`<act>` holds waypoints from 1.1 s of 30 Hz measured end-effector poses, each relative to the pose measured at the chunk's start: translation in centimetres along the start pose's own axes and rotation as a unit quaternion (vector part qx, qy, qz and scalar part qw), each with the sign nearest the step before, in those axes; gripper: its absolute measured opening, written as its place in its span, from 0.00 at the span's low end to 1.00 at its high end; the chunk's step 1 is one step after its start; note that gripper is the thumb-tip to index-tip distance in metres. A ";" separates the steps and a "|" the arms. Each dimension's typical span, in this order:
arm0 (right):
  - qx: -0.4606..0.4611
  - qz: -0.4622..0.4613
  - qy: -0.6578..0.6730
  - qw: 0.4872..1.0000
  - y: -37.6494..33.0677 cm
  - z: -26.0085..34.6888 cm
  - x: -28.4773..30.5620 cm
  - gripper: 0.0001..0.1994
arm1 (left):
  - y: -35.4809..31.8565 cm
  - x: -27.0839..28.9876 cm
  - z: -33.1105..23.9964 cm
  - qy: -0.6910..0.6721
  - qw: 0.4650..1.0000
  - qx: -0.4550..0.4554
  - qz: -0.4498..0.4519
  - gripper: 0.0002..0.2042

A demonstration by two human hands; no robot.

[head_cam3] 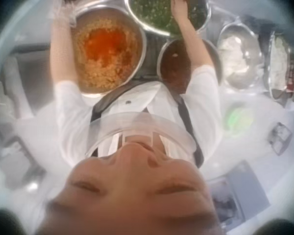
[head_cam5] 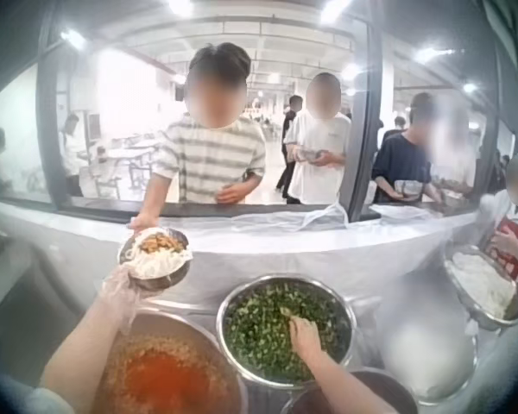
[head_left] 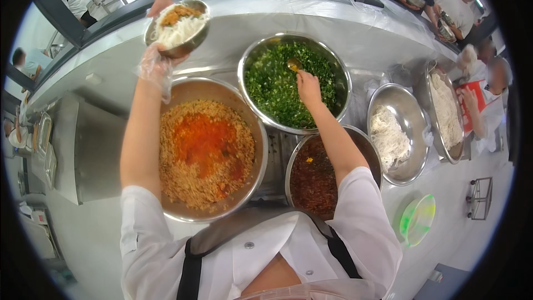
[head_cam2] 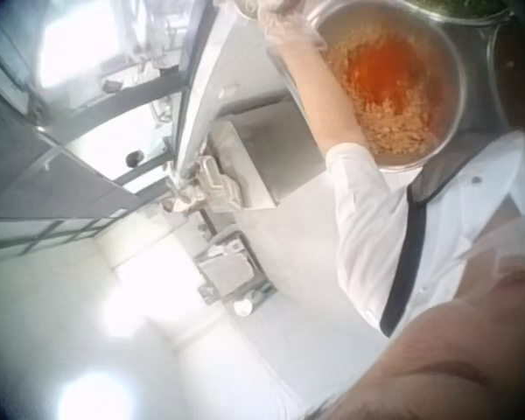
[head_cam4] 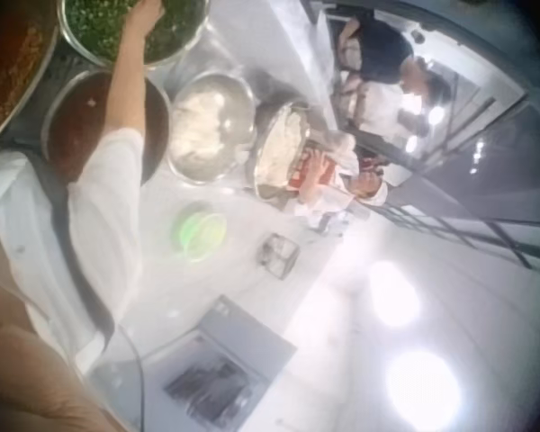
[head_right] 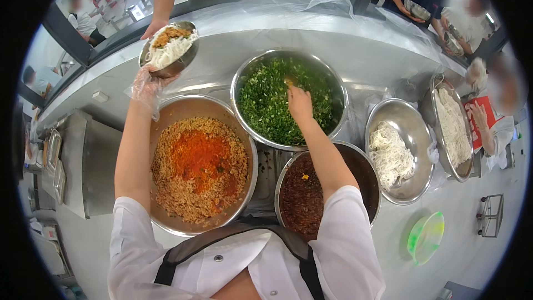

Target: The person assembles noodle dishes at a service counter. They scoop noodles into bowls, then add various toppings including a red sauce, green herbs, and a dark meat mixture using a ladle. The completed bowls are handed to customers waiting at the counter.

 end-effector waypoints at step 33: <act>-0.328 -0.119 0.522 0.778 -9.7 -6.0 16.9 0.10 | 4.2 -10.3 6.6 -0.019 0.983 0.050 0.173 0.42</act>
Point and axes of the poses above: each hand's wrist, its own y-axis towards the middle knuckle, its own x-axis out of the back of the hand, z = x × y, the point moved 10 cm from there along y, towards the middle knuckle, and after that the axes turned 5 degrees about -x, right-handed, at the moved point
